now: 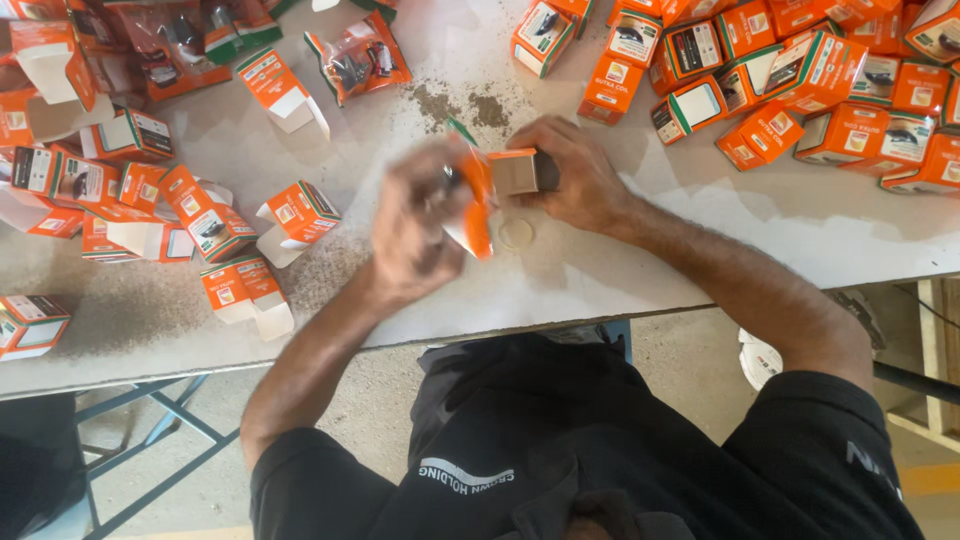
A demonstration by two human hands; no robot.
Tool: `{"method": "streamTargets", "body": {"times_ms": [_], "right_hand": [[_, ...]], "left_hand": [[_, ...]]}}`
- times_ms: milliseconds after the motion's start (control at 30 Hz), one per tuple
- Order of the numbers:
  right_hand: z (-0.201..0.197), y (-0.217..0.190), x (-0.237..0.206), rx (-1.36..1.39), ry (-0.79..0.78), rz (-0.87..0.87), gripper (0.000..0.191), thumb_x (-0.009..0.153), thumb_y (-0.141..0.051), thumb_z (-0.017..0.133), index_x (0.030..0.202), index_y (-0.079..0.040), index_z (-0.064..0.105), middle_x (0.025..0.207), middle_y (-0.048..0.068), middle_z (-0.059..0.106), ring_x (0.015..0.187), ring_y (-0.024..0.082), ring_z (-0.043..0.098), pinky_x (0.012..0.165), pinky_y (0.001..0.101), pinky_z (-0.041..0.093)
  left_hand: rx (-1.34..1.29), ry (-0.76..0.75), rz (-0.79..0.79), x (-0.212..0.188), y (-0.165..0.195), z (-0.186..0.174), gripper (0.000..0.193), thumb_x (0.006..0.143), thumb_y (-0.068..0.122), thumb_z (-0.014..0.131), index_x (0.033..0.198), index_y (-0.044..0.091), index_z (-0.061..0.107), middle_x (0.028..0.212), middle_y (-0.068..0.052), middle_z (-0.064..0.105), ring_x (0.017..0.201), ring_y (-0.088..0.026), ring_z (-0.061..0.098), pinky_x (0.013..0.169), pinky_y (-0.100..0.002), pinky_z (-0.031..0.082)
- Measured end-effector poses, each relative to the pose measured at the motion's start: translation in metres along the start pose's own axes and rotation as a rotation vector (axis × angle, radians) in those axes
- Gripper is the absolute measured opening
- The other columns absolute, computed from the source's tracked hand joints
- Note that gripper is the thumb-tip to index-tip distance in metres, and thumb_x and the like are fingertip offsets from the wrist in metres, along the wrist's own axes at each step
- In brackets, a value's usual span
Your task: The person folds flat cardboard boxes into shape, pressing the flaps closed by hand and placing each finished box onto the pile of boxes on the table.
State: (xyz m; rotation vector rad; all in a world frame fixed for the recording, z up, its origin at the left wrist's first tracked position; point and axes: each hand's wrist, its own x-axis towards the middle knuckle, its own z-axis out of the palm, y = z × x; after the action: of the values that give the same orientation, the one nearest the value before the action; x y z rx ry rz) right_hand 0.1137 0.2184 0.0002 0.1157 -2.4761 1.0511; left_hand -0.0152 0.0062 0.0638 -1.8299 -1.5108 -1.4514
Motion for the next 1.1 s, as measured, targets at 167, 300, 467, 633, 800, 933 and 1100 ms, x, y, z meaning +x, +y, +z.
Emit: {"method": "streamTargets", "body": {"times_ms": [167,300,467,633,800,933,1100], "right_hand": [[0.006,-0.007,-0.004,-0.082,0.045,0.043,0.055,0.073,-0.021,0.093,0.121,-0.005,0.07,0.116,0.012,0.07,0.114,0.032,0.068,0.116,0.0503,0.043],[0.007,-0.008,-0.001,-0.071,0.091,0.001,0.058,0.07,-0.022,0.094,0.118,-0.003,0.067,0.124,0.016,0.066,0.118,0.036,0.062,0.106,0.0473,0.047],[0.007,-0.013,-0.001,-0.023,0.048,0.042,0.067,0.072,-0.022,0.094,0.127,-0.002,0.061,0.121,0.015,0.066,0.115,0.035,0.061,0.105,0.0479,0.045],[0.009,-0.011,-0.001,-0.057,0.031,0.043,0.063,0.076,-0.018,0.093,0.126,-0.007,0.055,0.116,0.013,0.065,0.119,0.036,0.061,0.115,0.0498,0.042],[0.013,-0.006,-0.007,-0.061,0.043,0.039,0.073,0.076,-0.022,0.093,0.134,-0.002,0.054,0.125,0.018,0.063,0.121,0.041,0.058,0.107,0.0495,0.045],[0.019,-0.009,-0.016,-0.063,0.147,0.007,0.085,0.085,-0.03,0.094,0.143,0.006,0.042,0.137,0.021,0.059,0.123,0.042,0.058,0.105,0.0506,0.046],[0.018,-0.013,-0.016,-0.07,0.142,-0.038,0.069,0.088,-0.02,0.09,0.14,0.0,0.05,0.134,0.018,0.064,0.119,0.04,0.066,0.1,0.0466,0.054]], "left_hand": [[0.007,-0.237,0.391,-0.033,-0.026,0.032,0.031,0.083,-0.003,0.078,0.1,-0.002,0.053,0.125,-0.024,0.057,0.119,-0.044,0.062,0.099,-0.052,0.06],[0.105,-0.295,0.055,-0.035,-0.03,0.033,0.037,0.095,0.016,0.081,0.119,-0.006,0.064,0.134,-0.023,0.058,0.134,-0.047,0.054,0.114,-0.065,0.048],[0.251,-0.339,-0.15,-0.024,-0.013,0.035,0.026,0.095,0.016,0.077,0.117,0.007,0.068,0.131,-0.008,0.063,0.145,-0.041,0.043,0.12,-0.074,0.017],[0.219,-0.208,-0.388,-0.017,-0.009,0.05,0.025,0.085,0.005,0.075,0.108,0.009,0.064,0.117,-0.008,0.063,0.135,-0.036,0.047,0.112,-0.062,0.036],[-0.14,-0.251,-1.066,-0.026,-0.025,0.054,0.062,0.089,0.001,0.07,0.143,0.0,0.04,0.106,-0.009,0.069,0.069,-0.019,0.064,0.057,-0.031,0.052],[-0.351,-0.244,-1.013,-0.033,-0.047,0.056,0.018,0.097,0.001,0.07,0.108,-0.001,0.056,0.09,-0.009,0.069,0.072,-0.006,0.068,0.055,-0.025,0.056],[-0.286,-0.149,-1.0,-0.038,-0.051,0.066,0.024,0.094,0.001,0.07,0.094,0.002,0.046,0.081,-0.009,0.066,0.067,-0.006,0.064,0.049,-0.024,0.05]]}}
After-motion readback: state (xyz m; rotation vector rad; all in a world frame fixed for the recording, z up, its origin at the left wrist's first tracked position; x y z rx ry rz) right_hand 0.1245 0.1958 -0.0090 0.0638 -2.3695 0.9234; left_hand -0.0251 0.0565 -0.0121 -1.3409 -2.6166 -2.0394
